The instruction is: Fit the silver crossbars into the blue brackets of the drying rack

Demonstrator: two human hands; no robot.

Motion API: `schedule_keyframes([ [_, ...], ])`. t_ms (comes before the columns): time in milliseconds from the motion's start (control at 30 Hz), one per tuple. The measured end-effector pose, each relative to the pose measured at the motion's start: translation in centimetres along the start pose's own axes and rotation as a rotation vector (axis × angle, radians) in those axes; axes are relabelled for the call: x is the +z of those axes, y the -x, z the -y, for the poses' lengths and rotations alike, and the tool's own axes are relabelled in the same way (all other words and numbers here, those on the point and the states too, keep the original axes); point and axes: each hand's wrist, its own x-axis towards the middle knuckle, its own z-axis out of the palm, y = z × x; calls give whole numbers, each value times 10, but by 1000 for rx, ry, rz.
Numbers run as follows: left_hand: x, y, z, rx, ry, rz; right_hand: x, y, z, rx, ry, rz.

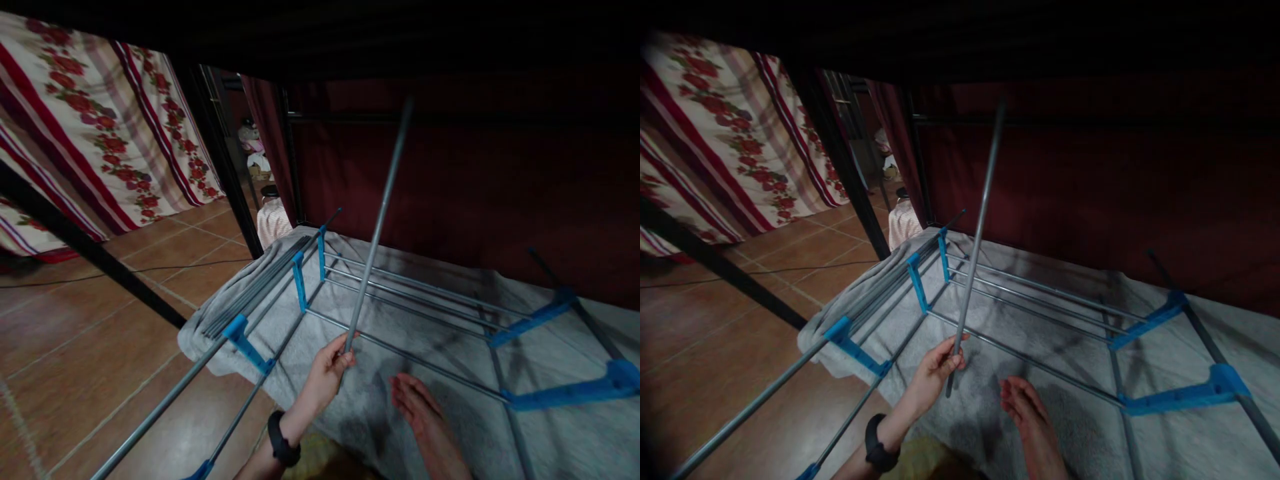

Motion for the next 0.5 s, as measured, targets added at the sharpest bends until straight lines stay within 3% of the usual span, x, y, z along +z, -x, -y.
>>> schedule_keyframes([
  [300,-27,1,38,218,-460,-124,1,-7,100,-411,-57,-137],
  [500,-68,-15,78,386,-732,-179,6,-7,123,-513,-145,-185],
])
